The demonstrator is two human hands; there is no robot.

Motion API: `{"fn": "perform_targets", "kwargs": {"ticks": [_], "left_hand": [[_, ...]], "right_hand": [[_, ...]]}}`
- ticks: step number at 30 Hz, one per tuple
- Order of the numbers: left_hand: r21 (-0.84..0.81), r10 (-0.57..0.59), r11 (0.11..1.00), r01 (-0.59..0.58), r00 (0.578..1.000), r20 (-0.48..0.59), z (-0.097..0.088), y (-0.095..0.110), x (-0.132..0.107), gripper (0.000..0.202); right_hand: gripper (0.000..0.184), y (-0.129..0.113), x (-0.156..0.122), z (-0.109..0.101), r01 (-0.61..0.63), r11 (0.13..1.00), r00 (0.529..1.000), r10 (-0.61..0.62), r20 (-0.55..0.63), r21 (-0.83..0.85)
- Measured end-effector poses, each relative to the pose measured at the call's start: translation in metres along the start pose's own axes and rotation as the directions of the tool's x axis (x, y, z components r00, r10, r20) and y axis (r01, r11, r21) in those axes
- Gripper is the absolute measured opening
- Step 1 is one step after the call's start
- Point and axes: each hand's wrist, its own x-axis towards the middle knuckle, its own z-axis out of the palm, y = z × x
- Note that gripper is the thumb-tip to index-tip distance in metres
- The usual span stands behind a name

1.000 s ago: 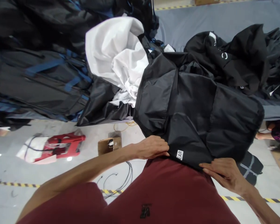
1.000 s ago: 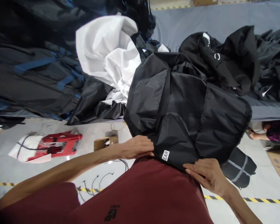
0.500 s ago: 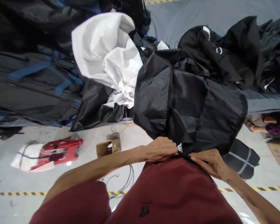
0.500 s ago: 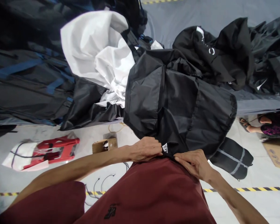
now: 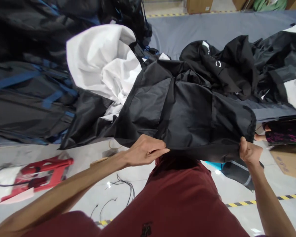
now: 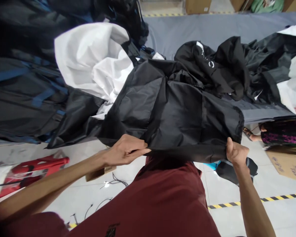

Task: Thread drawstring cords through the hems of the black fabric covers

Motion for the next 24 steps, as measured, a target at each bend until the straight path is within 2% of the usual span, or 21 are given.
{"fn": "perform_targets", "kwargs": {"ticks": [2,3,6,8,10,12,15,17,18,20,22,24], "left_hand": [[0.012,0.004,1.0,-0.004,1.0,0.005,-0.005,0.002,-0.001,0.047],[0.029,0.011,1.0,-0.011,1.0,0.003,-0.005,0.004,0.001,0.047],[0.117,0.052,0.992,-0.053,0.999,0.01,0.007,0.013,0.009,0.045],[0.152,0.08,0.985,-0.081,0.997,0.015,0.02,0.019,0.016,0.044],[0.17,0.11,0.979,-0.114,0.993,0.032,0.029,0.024,0.02,0.044],[0.198,0.14,0.968,-0.155,0.986,0.085,0.032,0.023,0.019,0.042],[0.264,0.095,0.955,-0.133,0.984,0.151,0.027,0.013,0.005,0.039],[0.288,0.032,0.955,-0.07,0.991,0.134,0.026,0.002,-0.009,0.039],[0.291,0.016,0.955,-0.05,0.993,0.118,0.028,-0.002,-0.015,0.04],[0.279,0.03,0.959,-0.057,0.995,0.099,0.034,-0.008,-0.025,0.039],[0.252,0.077,0.962,-0.103,0.991,0.11,0.042,-0.008,-0.028,0.038],[0.214,0.135,0.963,-0.163,0.981,0.138,0.049,-0.003,-0.027,0.036]], "right_hand": [[0.075,-0.002,0.007,-0.009,-0.027,0.998,0.998,0.023,-0.065,-0.056],[0.074,-0.011,0.011,-0.016,-0.01,0.999,0.998,0.007,-0.065,-0.045],[0.061,-0.062,0.016,-0.039,0.155,0.972,0.985,-0.165,0.043,0.176],[0.047,-0.107,0.015,-0.05,0.301,0.887,0.924,-0.362,0.122,0.351],[0.036,-0.144,0.007,-0.055,0.43,0.776,0.823,-0.547,0.152,0.461],[0.031,-0.164,-0.004,-0.056,0.49,0.707,0.763,-0.631,0.143,0.51],[0.027,-0.163,-0.019,-0.055,0.481,0.684,0.773,-0.626,0.102,0.549],[0.016,-0.152,-0.024,-0.055,0.46,0.681,0.803,-0.593,0.06,0.57],[0.02,-0.147,-0.026,-0.056,0.469,0.669,0.805,-0.592,0.033,0.576],[0.024,-0.143,-0.03,-0.059,0.523,0.627,0.781,-0.623,-0.031,0.578],[0.02,-0.144,-0.033,-0.061,0.576,0.577,0.743,-0.665,-0.076,0.579],[0.014,-0.149,-0.036,-0.062,0.566,0.582,0.75,-0.657,-0.071,0.584]]}}
